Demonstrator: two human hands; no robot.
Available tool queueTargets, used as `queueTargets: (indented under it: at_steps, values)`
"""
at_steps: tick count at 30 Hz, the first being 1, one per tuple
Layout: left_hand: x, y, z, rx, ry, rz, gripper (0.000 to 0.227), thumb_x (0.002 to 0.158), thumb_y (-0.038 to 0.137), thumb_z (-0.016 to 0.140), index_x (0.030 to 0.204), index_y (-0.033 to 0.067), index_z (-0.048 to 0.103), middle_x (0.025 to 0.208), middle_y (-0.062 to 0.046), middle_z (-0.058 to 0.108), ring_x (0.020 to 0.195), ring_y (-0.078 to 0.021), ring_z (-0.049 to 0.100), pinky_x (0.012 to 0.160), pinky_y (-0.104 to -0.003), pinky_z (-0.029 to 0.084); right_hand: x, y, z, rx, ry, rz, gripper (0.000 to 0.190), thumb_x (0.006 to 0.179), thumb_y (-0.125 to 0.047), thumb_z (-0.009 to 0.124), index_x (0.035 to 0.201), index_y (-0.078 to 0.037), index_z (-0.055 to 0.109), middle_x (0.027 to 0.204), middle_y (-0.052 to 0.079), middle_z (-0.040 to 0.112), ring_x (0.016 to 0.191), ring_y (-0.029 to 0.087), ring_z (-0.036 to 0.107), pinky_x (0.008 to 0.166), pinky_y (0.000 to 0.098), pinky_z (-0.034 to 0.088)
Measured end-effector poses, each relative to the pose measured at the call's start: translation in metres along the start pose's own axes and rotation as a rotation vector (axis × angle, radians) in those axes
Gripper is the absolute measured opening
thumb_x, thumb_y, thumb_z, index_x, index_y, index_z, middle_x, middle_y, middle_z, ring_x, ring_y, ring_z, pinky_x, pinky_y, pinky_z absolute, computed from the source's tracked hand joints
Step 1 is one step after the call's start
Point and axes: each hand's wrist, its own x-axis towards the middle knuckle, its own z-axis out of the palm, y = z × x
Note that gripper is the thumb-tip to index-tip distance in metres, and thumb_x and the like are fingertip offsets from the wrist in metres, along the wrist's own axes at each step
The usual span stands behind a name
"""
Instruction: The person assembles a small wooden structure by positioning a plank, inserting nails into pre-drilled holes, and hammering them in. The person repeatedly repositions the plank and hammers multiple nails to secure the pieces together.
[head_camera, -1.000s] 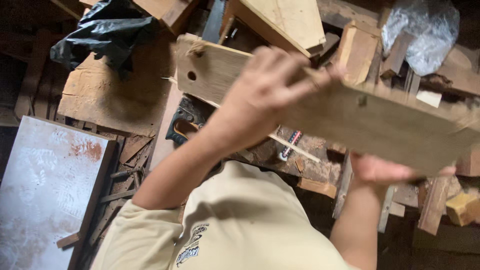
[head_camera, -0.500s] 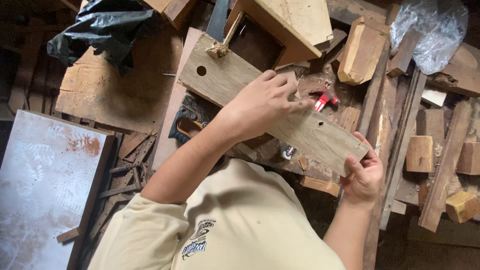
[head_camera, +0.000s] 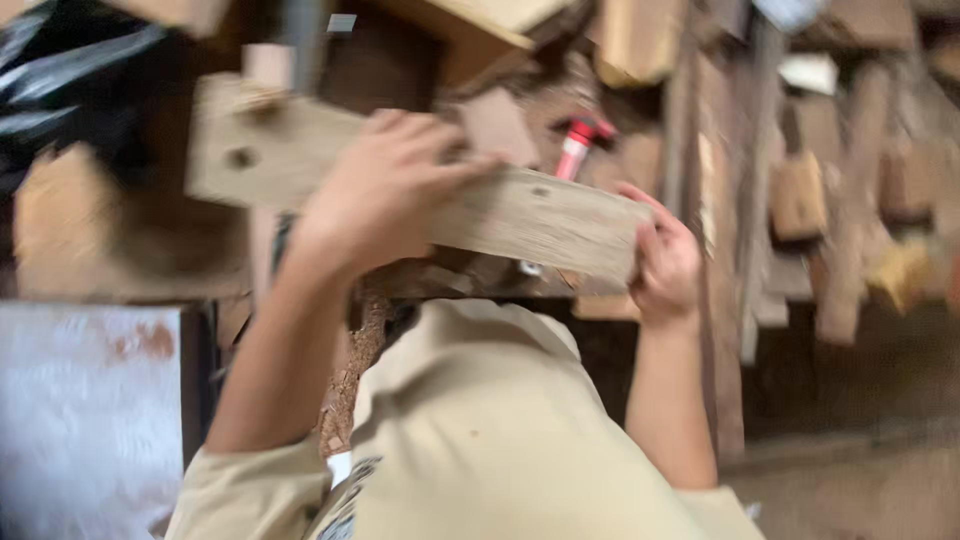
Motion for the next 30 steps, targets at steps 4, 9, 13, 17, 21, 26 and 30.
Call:
queueTargets:
  at_steps: [4, 9, 13, 17, 21, 26, 30]
  values:
    - [0.003, -0.004, -0.001, -0.007, -0.045, 0.010, 0.096, 0.059, 0.011, 0.087, 0.149, 0.0243, 0.058, 0.123, -0.006, 0.066, 0.112, -0.0229, 0.059, 0.097, -0.038, 0.042, 0.006, -0.002, -0.008, 0.219, -0.007, 0.121, 0.053, 0.111, -0.026, 0.051, 0.148, 0.012, 0.048, 0.131, 0.018, 0.069, 0.121, 0.022, 0.067, 0.109, 0.0337, 0.052]
    - [0.007, -0.003, -0.010, -0.015, -0.083, -0.029, 0.104, 0.051, 0.014, 0.089, 0.149, 0.0280, 0.057, 0.124, -0.006, 0.066, 0.109, -0.0254, 0.059, 0.094, -0.040, 0.042, 0.004, -0.011, -0.003, 0.079, -0.064, 0.101, 0.053, 0.109, -0.013, 0.057, 0.155, 0.009, 0.045, 0.132, 0.015, 0.068, 0.119, 0.017, 0.065, 0.106, 0.0287, 0.050]
    - [0.009, -0.004, -0.012, -0.035, -0.070, -0.003, 0.115, 0.040, 0.022, 0.093, 0.149, 0.0264, 0.058, 0.124, -0.007, 0.066, 0.111, -0.0270, 0.059, 0.094, -0.042, 0.042, 0.007, -0.013, 0.005, 0.053, -0.095, 0.114, 0.059, 0.103, -0.003, 0.062, 0.158, 0.006, 0.041, 0.133, 0.012, 0.066, 0.121, 0.015, 0.064, 0.109, 0.0277, 0.049]
    - [0.006, -0.007, -0.007, -0.020, -0.082, -0.009, 0.118, 0.038, 0.023, 0.095, 0.150, 0.0266, 0.057, 0.123, -0.006, 0.066, 0.112, -0.0269, 0.059, 0.096, -0.042, 0.042, 0.004, -0.008, 0.008, 0.059, -0.063, 0.102, 0.060, 0.103, -0.002, 0.062, 0.158, 0.006, 0.040, 0.132, 0.012, 0.067, 0.120, 0.016, 0.064, 0.107, 0.0282, 0.050]
    - [0.005, -0.006, -0.007, 0.034, -0.099, -0.024, 0.119, 0.037, 0.022, 0.094, 0.150, 0.0283, 0.057, 0.124, -0.005, 0.066, 0.112, -0.0260, 0.059, 0.098, -0.041, 0.042, 0.002, -0.004, 0.007, 0.068, -0.078, 0.082, 0.058, 0.104, -0.002, 0.062, 0.157, 0.006, 0.041, 0.133, 0.013, 0.067, 0.122, 0.017, 0.064, 0.109, 0.0295, 0.050]
    - [0.009, -0.001, -0.010, 0.058, -0.091, -0.007, 0.114, 0.041, 0.023, 0.094, 0.148, 0.0289, 0.057, 0.122, -0.008, 0.065, 0.111, -0.0252, 0.059, 0.095, -0.042, 0.041, 0.001, -0.001, 0.003, 0.067, -0.079, 0.063, 0.060, 0.103, -0.004, 0.064, 0.157, 0.006, 0.042, 0.135, 0.012, 0.066, 0.124, 0.017, 0.063, 0.110, 0.0294, 0.048]
    - [0.003, -0.005, -0.007, 0.009, -0.097, 0.004, 0.108, 0.050, 0.020, 0.094, 0.151, 0.0251, 0.054, 0.118, -0.006, 0.065, 0.109, -0.0229, 0.059, 0.097, -0.041, 0.041, 0.000, 0.004, 0.004, 0.121, -0.068, 0.074, 0.062, 0.102, -0.006, 0.067, 0.158, 0.006, 0.043, 0.137, 0.012, 0.065, 0.127, 0.018, 0.062, 0.113, 0.0297, 0.047]
